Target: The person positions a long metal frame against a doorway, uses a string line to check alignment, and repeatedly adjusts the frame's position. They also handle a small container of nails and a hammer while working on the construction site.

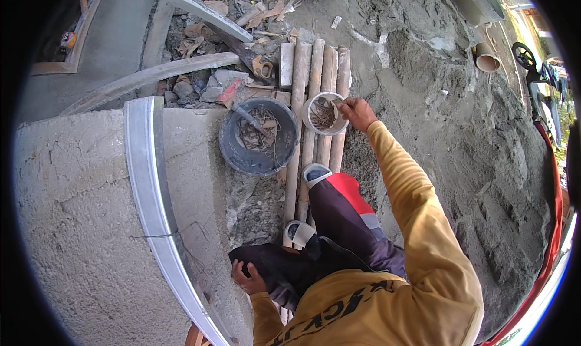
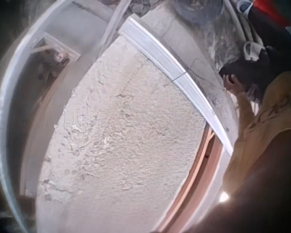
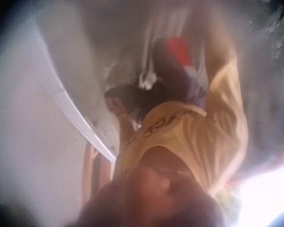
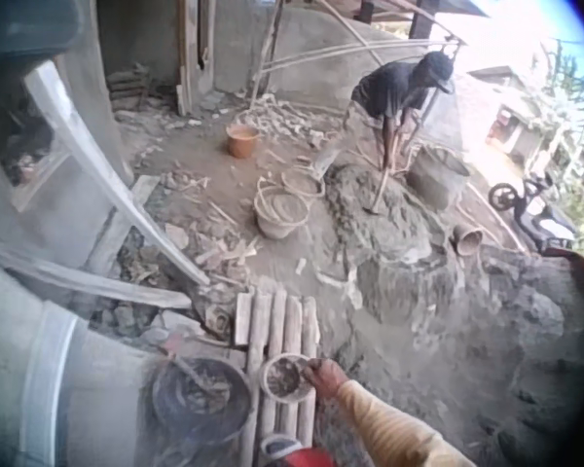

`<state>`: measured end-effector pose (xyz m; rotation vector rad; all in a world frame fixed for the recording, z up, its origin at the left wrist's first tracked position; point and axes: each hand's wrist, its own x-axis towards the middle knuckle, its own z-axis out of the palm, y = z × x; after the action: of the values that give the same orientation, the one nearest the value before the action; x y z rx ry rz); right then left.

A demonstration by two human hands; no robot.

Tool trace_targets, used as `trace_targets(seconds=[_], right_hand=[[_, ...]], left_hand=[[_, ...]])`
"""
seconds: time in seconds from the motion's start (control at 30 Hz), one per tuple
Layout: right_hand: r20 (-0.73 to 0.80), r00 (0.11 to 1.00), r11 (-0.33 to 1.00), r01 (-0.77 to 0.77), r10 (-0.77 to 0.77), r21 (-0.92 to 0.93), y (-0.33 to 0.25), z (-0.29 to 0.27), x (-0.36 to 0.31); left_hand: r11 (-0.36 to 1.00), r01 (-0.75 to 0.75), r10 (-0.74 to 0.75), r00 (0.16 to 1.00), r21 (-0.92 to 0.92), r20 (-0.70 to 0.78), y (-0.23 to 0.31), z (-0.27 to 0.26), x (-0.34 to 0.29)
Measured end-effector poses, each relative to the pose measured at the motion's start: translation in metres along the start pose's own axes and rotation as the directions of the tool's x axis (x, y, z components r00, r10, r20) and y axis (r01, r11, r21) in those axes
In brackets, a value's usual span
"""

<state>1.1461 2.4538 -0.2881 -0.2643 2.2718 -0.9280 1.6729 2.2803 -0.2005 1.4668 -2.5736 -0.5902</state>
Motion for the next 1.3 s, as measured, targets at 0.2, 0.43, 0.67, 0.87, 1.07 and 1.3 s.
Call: trace_targets(seconds=[0.2,0.43,0.67,0.87,1.07,1.3], right_hand=[[-0.027,1.0,0.999,0.004,-0.003,0.034,0.041,0.05,0.047],[0.016,0.99,0.99,0.137,-0.137,-0.014,0.029,0.081,0.041],[0.344,0.851,0.917,0.382,-0.397,0.113,-0.036,0.153,0.007],[0.505,0.824,0.7,0.52,-0.257,-0.491,0.018,0.27,0.071],[0.538,0.785,0.531,0.61,-0.306,-0.588,0.056,0.344,0.108],[0.617,0.709,0.418,0.703,-0.343,-0.576,0.061,0.36,0.113]], left_hand=[[0.992,-0.03,0.039,0.997,0.124,-0.064,-0.016,0.044,0.022],[0.993,0.015,0.002,0.99,0.119,-0.144,-0.04,0.047,0.018],[0.983,0.071,-0.048,0.99,0.171,-0.135,-0.044,0.045,0.014],[0.973,0.175,-0.151,0.976,0.149,-0.16,-0.05,0.042,-0.009],[0.95,0.239,-0.196,0.958,0.202,-0.21,-0.052,0.031,-0.046],[0.937,0.282,-0.217,0.931,0.205,-0.293,-0.049,0.032,-0.079]])
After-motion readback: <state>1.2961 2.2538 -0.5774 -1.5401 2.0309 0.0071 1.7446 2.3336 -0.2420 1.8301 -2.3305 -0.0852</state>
